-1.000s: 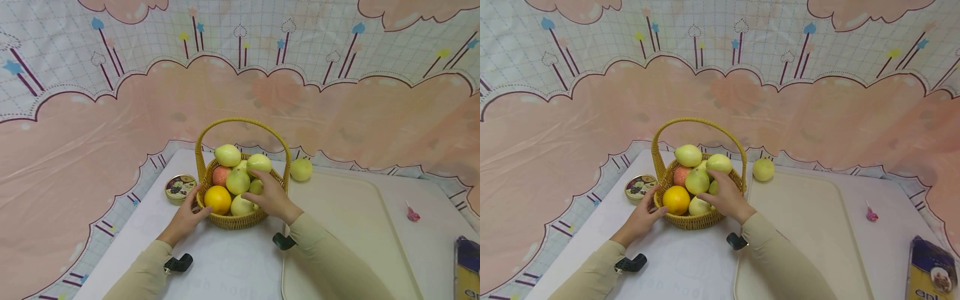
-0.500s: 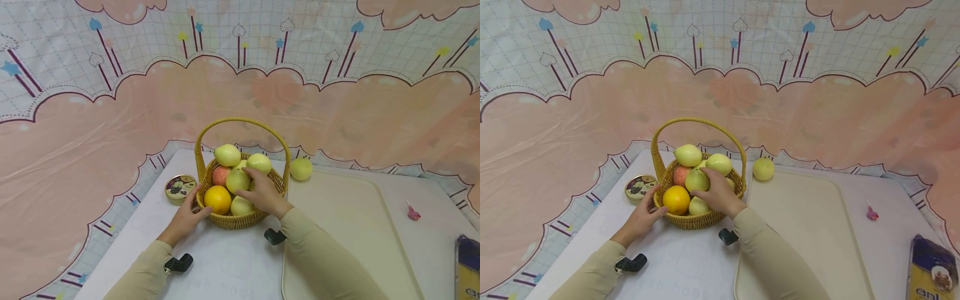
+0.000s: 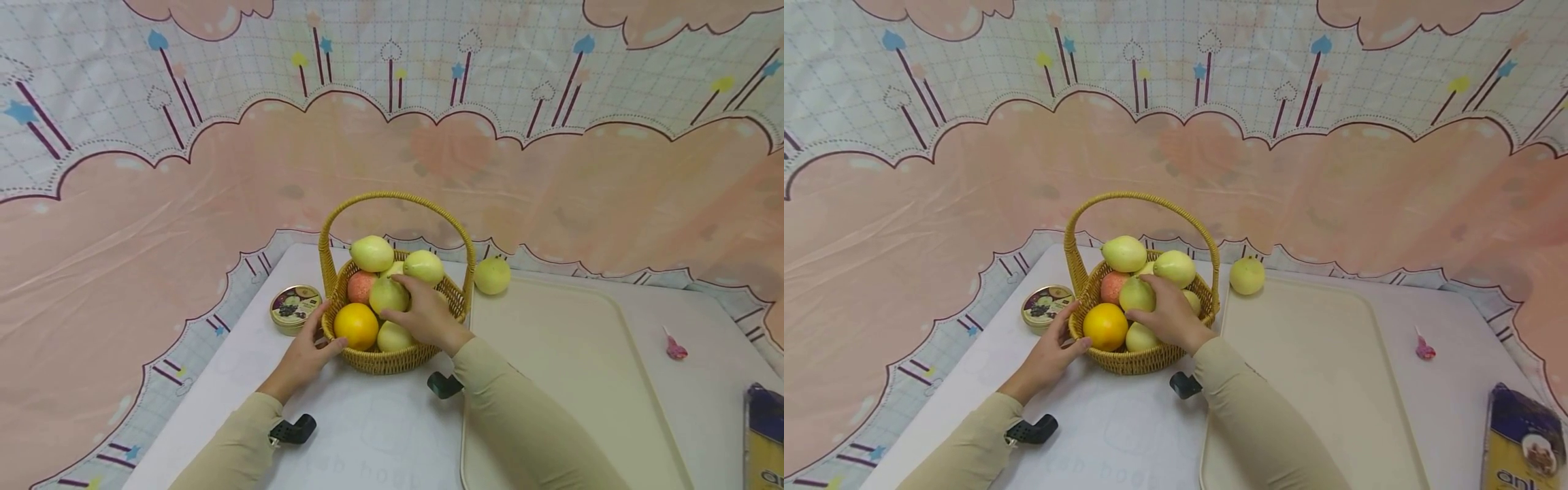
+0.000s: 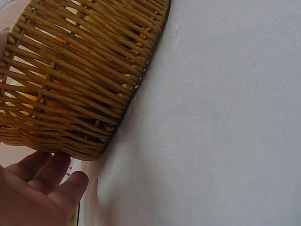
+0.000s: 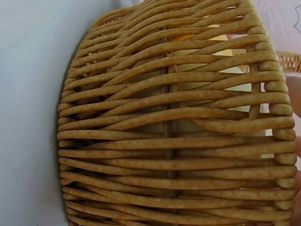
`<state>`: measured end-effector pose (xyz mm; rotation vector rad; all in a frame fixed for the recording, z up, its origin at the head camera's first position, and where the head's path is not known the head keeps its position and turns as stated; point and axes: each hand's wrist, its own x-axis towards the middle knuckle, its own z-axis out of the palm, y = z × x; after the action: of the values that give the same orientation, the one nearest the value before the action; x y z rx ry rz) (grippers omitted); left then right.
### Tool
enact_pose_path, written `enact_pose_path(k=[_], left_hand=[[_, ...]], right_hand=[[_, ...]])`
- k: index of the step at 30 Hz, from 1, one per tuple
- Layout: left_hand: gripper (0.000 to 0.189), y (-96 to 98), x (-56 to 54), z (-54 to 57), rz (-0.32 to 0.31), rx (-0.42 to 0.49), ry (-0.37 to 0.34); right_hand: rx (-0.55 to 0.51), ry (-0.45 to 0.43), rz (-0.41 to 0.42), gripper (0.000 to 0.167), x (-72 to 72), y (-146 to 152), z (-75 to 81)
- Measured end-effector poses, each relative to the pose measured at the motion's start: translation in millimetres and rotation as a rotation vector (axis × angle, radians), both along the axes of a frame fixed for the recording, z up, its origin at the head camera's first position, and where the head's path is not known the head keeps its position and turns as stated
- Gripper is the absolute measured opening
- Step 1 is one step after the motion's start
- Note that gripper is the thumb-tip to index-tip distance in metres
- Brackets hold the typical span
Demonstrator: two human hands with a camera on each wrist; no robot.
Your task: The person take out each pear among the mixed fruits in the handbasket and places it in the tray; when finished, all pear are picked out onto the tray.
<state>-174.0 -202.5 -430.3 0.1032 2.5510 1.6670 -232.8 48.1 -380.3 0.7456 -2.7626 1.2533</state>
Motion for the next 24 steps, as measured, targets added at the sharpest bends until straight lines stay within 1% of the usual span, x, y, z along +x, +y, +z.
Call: enact_pose_path(k=[9,14,24], left_hand=[[0.087,-0.1,1.2,1.3,-0.004,0.000,-0.008],[0.087,-0.1,1.6,2.2,-0.009,0.002,-0.008],[0.087,0.2,1.6,0.7,0.002,-0.009,-0.007]], right_hand=[[-0.040,0.002,0.044,0.068,-0.2,-2.3,-2.9],[-0.060,-0.022,0.073,0.068,1.7,-5.8,-0.7],[-0.059,-0.060,0.050,0.069,-1.7,-10.9,-1.3]])
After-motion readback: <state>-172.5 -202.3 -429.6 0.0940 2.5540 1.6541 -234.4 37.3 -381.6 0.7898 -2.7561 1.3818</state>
